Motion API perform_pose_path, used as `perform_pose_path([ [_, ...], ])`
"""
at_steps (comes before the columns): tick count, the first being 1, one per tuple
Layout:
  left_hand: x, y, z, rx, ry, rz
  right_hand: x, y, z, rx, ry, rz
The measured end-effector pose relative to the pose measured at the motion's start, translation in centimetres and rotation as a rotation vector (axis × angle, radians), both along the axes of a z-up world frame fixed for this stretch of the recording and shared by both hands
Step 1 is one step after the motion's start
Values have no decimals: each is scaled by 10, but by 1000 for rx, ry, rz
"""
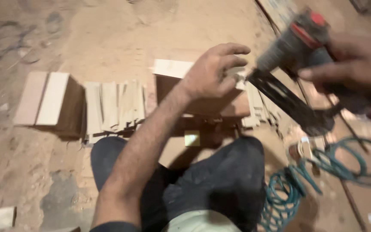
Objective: The person assembles small wooden boxes by applying glue to wooden pieces and using a nail gun to fasten them together. The person repeatedly glues and nails pieces to form box structures, placing completed units aside.
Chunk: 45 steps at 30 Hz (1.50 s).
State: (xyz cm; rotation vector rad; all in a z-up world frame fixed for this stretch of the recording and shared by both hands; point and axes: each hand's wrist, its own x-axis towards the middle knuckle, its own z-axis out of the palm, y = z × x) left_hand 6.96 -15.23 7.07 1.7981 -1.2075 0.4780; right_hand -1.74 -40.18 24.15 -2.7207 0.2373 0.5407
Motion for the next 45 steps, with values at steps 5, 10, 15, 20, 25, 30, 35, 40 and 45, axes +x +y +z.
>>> perform_pose_path([
  [5, -25, 74, -42, -524, -60, 411, -1, -39, -30, 256, -77, -6],
  [10, -20, 116, -95, -652, 468, 225, 18, -11, -30, 122, -132, 0],
  [15, -4, 96, -127, -716, 443, 146, 38, 55, -20, 114, -63, 71],
  [20, 0, 97, -127, -691, 337, 116, 57, 80, -17, 109, -97, 83],
  [25, 0, 96, -117, -738, 202, 110, 60, 75, -15, 188, -66, 105],
  [30, 0, 97, -111, -758, 134, 99, 62, 60, -21, 70, -47, -69],
  [35, 0, 97, -105, -758, 137, 102, 72, 50, -25, 37, -12, -131],
  [40, -1, 92, -114, -775, 267, 39, 77, 24, -32, 133, -101, -120],
  [45, 6, 80, -117, -774, 282, 27, 87, 13, -34, 109, -3, -115],
])
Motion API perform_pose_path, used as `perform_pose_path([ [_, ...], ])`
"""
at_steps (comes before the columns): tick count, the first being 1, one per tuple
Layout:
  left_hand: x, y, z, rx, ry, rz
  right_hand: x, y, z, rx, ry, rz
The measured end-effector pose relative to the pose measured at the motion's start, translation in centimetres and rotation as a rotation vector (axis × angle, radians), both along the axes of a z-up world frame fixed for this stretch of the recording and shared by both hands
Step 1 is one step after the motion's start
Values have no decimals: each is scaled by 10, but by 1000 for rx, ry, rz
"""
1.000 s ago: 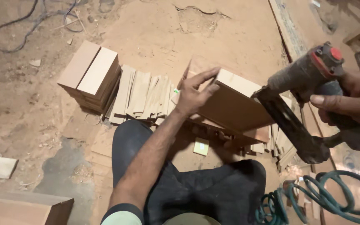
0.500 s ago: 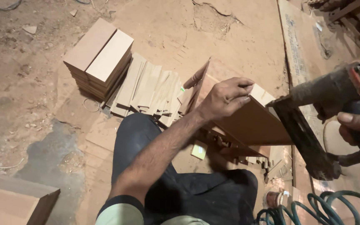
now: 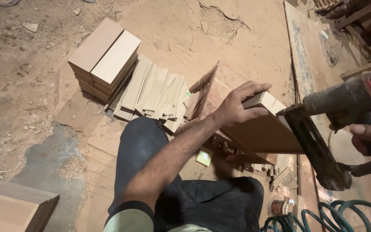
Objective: The person assembles small wooden boxes by applying glue to wooden pieces and using a nail gun to fasten them together. The person repeatedly glues and nails pieces to form box structures, placing completed units aside.
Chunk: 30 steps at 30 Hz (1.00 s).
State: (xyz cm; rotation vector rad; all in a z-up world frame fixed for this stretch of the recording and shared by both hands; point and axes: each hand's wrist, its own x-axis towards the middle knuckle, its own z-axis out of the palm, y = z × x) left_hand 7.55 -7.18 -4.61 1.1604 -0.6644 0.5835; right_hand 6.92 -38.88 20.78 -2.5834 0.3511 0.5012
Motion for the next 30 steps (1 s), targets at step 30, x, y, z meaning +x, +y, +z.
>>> perform_pose_path([
  [30, -13, -22, 12, 58, 117, 259, 1, 61, 15, 104, -137, 380],
])
